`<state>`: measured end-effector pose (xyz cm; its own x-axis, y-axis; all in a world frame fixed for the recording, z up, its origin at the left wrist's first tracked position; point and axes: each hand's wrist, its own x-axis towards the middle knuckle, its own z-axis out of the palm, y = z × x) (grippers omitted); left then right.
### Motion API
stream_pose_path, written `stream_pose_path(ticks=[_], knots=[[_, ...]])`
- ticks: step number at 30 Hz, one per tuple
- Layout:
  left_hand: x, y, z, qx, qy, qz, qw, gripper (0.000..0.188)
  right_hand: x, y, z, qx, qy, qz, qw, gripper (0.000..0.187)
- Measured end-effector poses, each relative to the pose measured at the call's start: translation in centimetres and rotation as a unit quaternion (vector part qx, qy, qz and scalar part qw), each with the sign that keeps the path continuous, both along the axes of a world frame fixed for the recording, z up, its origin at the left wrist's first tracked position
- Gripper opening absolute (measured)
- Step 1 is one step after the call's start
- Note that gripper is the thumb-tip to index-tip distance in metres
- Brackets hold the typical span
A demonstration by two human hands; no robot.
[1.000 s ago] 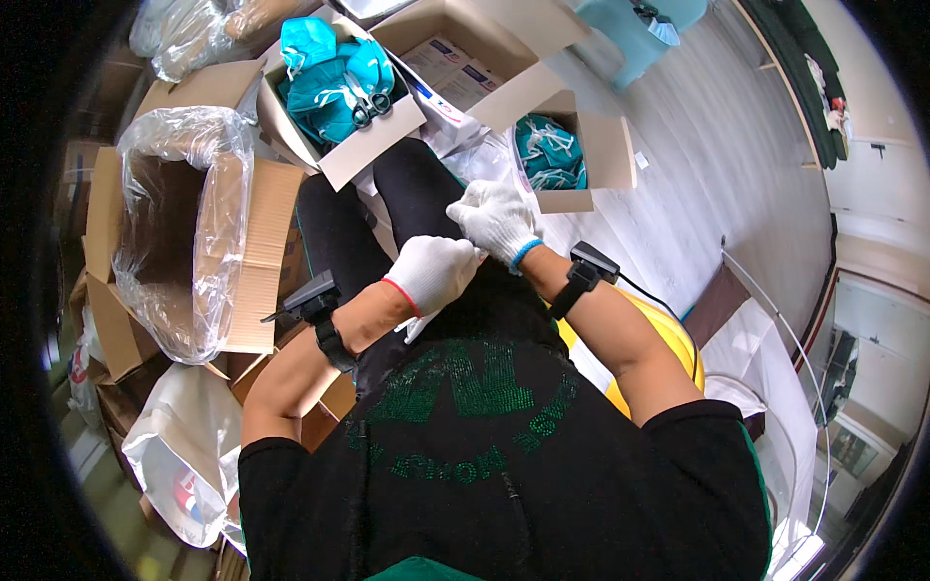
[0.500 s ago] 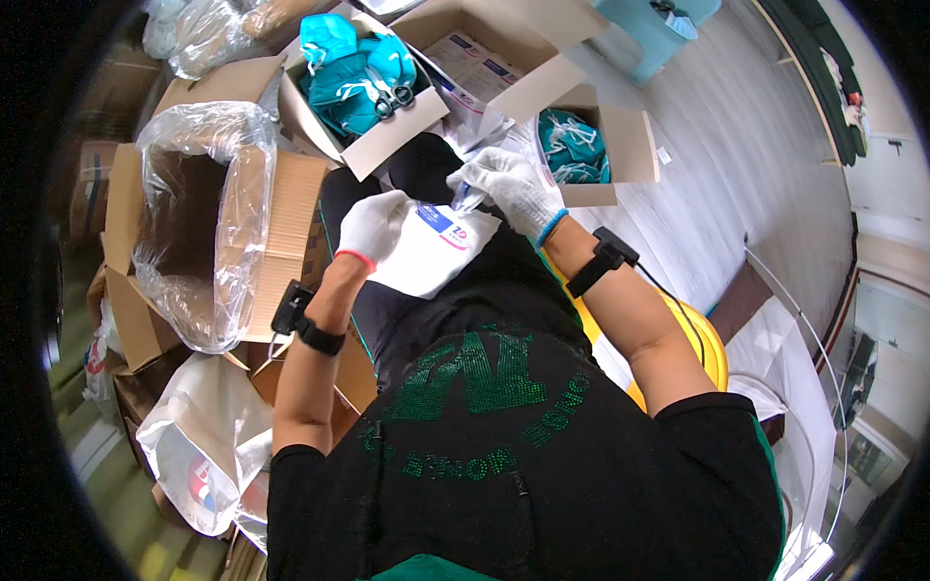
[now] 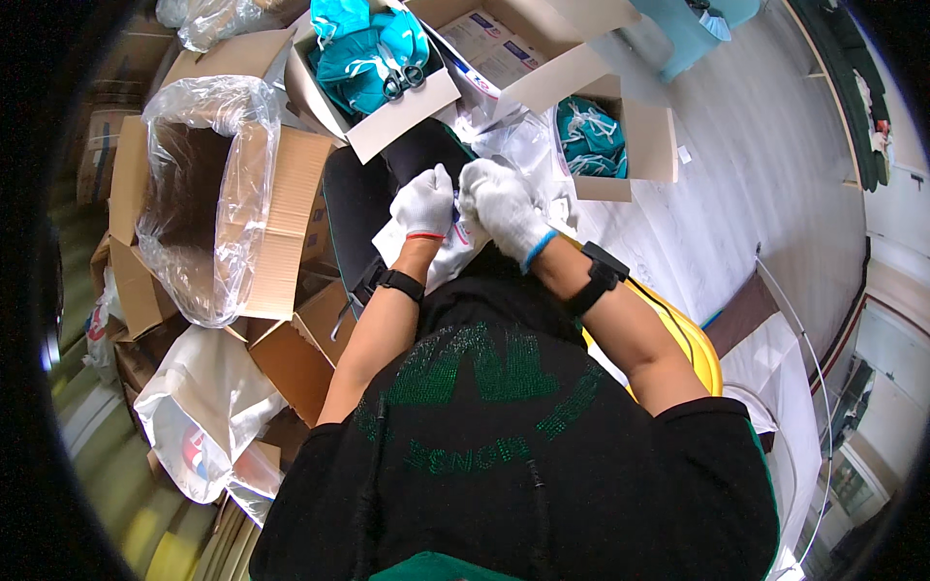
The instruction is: The person is organizing and packing medical gowns and surgical masks into boxes.
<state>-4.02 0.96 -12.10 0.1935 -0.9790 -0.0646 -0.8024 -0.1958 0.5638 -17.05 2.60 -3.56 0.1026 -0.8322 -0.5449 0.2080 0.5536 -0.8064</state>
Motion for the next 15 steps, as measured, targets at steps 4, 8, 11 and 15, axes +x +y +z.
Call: stream_pose_path(ticks=[4, 8, 11, 15], knots=[[0.0, -0.4, -0.9, 0.009, -0.012, 0.006, 1.000, 0.047, -1.5, 3.7, 0.0, -0.115, 0.107, 0.039, 0.987, 0.027], [0.3, -0.6, -0.9, 0.022, -0.005, 0.042, 0.999, 0.048, -3.7, 7.3, 3.4, -0.148, 0.112, 0.101, 0.977, 0.029], [0.8, -1.0, -0.2, 0.026, 0.038, 0.032, 0.998, 0.050, -4.2, 6.0, 3.5, -0.152, 0.074, 0.078, 0.983, 0.024], [2.0, -1.0, 1.3, -0.013, 0.131, -0.004, 0.991, 0.052, -5.6, 2.8, 5.0, -0.149, 0.026, 0.016, 0.988, 0.021]])
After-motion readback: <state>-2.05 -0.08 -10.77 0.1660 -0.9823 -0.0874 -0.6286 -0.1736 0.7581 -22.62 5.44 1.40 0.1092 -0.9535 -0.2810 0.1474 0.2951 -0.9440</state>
